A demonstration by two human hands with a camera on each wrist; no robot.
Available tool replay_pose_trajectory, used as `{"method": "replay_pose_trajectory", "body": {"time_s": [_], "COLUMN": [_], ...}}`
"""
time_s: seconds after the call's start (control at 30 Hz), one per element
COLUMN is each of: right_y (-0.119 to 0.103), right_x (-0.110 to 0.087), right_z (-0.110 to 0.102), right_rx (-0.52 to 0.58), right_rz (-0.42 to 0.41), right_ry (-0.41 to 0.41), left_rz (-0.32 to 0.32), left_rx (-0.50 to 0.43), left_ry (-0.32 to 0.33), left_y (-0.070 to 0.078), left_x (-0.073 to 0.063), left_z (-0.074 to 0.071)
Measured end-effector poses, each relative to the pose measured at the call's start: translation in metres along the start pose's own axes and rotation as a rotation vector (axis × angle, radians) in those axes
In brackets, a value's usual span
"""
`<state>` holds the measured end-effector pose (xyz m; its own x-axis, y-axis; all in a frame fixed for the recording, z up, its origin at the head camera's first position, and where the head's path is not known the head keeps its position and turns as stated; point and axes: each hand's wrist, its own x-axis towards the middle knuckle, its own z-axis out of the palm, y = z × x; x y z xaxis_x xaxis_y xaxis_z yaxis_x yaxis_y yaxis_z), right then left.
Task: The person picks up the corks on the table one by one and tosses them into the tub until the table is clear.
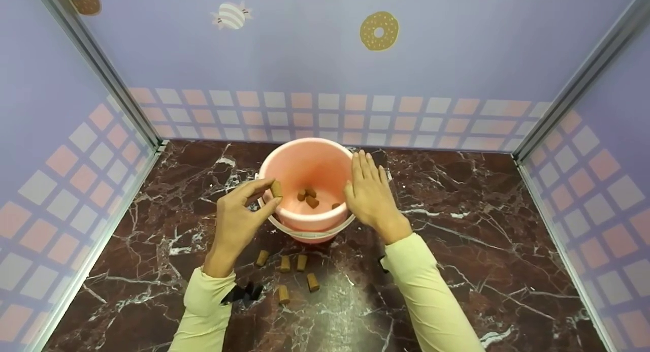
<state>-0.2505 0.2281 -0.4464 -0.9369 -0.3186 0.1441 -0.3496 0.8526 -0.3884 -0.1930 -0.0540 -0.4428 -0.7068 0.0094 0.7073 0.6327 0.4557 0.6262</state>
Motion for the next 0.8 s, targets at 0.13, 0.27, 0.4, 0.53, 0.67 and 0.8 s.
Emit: {"method": "replay_pose_trajectory", "body": {"time_s": [0.13,0.27,0.4,0.53,0.67,0.8], "right_y": [0.0001,0.0,-0.0003,0.0003,0.0005,0.0008], "right_x": [-0.0008,-0.0007,0.0001,0.0004,0.0006,0.0007], "right_z": [0.0003,0.0002,-0.0001,0.0005,0.0006,0.0004], "right_rx": [0.003,0.008,0.008,0.01,0.013,0.011], "right_rz": [-0.003,-0.006,-0.007,-0.005,-0.006,-0.011], "right_ry": [0.002,0.001,0.001,0.0,0.0,-0.003], "left_rz": [-0.006,-0.022,-0.037,-0.048,-0.049,-0.054], "left_rx": [0.001,0.002,0.008,0.017,0.024,0.022], "left_ry": [-0.009,-0.01,-0.009,-0.012,-0.011,-0.011], "left_y": [-0.0022,-0.0038,-0.0034,-0.0035,-0.0037,-0.004], "left_x": [-0.0002,-0.0003,0.0007,0.0016,0.0026,0.0034], "left_z": [0.0017,0.0033,0.0038,0.0043,0.0049,0.0054]}}
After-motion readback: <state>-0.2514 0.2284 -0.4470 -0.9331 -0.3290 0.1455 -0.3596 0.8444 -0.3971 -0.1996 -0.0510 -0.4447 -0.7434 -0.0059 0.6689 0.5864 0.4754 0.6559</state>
